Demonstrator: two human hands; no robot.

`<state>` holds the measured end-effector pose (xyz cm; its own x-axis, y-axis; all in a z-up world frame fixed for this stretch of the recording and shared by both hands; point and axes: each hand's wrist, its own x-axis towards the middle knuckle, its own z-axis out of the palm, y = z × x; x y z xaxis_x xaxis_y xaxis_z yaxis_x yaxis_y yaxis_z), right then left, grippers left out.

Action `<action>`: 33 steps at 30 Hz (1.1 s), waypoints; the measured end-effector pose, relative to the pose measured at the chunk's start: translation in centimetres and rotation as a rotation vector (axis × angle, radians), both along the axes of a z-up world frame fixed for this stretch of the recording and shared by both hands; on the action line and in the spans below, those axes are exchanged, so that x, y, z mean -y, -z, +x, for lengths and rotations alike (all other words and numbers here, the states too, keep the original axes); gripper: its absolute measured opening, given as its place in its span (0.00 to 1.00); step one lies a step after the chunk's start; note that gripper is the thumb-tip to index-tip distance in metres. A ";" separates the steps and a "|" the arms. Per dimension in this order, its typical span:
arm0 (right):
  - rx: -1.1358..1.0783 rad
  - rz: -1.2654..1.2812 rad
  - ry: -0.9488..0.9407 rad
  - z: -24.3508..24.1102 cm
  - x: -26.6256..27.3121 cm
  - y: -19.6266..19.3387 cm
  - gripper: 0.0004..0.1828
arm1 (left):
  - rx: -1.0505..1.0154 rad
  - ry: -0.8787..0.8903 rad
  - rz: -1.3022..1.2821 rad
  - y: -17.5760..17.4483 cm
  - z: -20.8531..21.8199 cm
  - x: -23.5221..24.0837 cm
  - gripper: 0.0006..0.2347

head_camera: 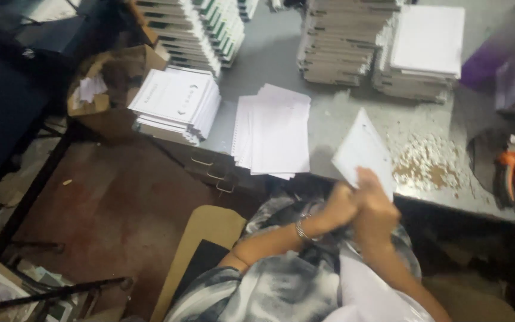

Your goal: Inspecting the pages of spiral-bound notebooks and loose-leaf paper for quality control before stacking them.

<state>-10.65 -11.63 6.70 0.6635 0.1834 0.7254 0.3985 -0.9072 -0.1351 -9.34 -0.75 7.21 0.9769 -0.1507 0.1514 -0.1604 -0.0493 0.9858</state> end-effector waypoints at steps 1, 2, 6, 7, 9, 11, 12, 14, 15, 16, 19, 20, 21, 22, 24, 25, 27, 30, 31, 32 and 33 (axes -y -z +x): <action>-0.080 0.005 -0.060 -0.5 -1.2 0.5 0.20 | -0.178 -0.104 -0.122 0.8 0.1 -0.5 0.23; -0.160 0.013 -0.121 -0.9 -2.3 0.9 0.25 | -0.358 -0.212 -0.238 1.6 0.4 -0.8 0.21; -0.289 -0.184 -0.245 -2.3 -1.6 -2.8 0.40 | -0.683 -0.392 -0.397 3.9 2.3 -3.7 0.10; -0.487 0.194 -0.298 -2.2 -0.2 -4.6 0.29 | -0.664 -0.289 -0.494 5.7 3.3 -5.1 0.17; -0.679 0.578 -0.344 -0.8 2.7 -6.7 0.19 | -0.646 -0.188 -0.590 6.3 3.8 -8.0 0.30; -0.548 0.442 -0.039 1.5 6.0 -6.9 0.25 | -0.641 0.231 -0.757 4.3 2.5 -10.5 0.18; -0.564 0.434 -0.044 3.1 7.3 -4.7 0.25 | -0.651 0.219 -0.767 4.5 2.6 -11.0 0.18; -1.540 1.161 -0.169 5.7 9.6 -0.5 0.33 | -0.689 0.338 -0.861 4.5 2.4 -12.2 0.16; -1.537 1.162 -0.170 5.4 9.6 0.7 0.33 | -0.687 0.340 -0.860 4.8 2.5 -12.4 0.16; -1.533 1.351 -0.218 5.1 9.6 1.9 0.35 | -0.724 0.389 -0.829 5.1 2.5 -12.5 0.15; -1.498 1.460 -0.512 6.6 12.6 5.2 0.29 | -0.743 0.400 -0.691 4.4 3.3 -12.7 0.16; -1.471 1.390 -0.742 6.9 14.2 6.4 0.23 | -0.744 0.368 -0.577 4.2 3.2 -12.7 0.19; -1.470 1.398 -0.740 6.4 12.1 3.4 0.23 | -0.750 0.369 -0.573 4.9 3.2 -12.5 0.19; -1.470 1.256 -0.441 5.9 10.1 0.2 0.21 | -0.731 0.293 -0.549 5.6 3.3 -12.2 0.20; -1.431 1.116 -0.152 5.5 8.0 -3.0 0.28 | -0.701 0.238 -0.508 5.5 4.3 -11.3 0.21; -1.281 1.022 -0.160 5.5 7.9 -3.1 0.27 | -0.573 0.031 -0.343 5.1 4.5 -10.6 0.21; -1.146 0.919 -0.175 6.0 8.8 -1.3 0.27 | -0.446 -0.189 -0.183 4.3 5.4 -9.4 0.22; -0.668 0.714 -0.295 6.6 11.5 2.8 0.11 | -0.191 -0.245 -0.013 5.7 7.8 -7.3 0.12; -0.519 0.659 -0.298 7.1 11.7 3.2 0.14 | 0.024 -0.162 -0.132 7.5 9.2 -6.8 0.11; -0.368 0.607 -0.300 7.4 11.7 3.5 0.18 | 0.240 -0.071 -0.241 9.4 10.5 -6.6 0.11; -0.373 0.595 -0.371 7.9 11.5 5.1 0.18 | 0.265 -0.136 -0.231 9.4 10.4 -6.3 0.11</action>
<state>-2.72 -23.14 1.59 0.8535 0.0910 0.5131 0.4935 -0.4575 -0.7397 1.08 5.53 -2.23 0.9079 0.0451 0.4167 -0.4189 0.1308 0.8986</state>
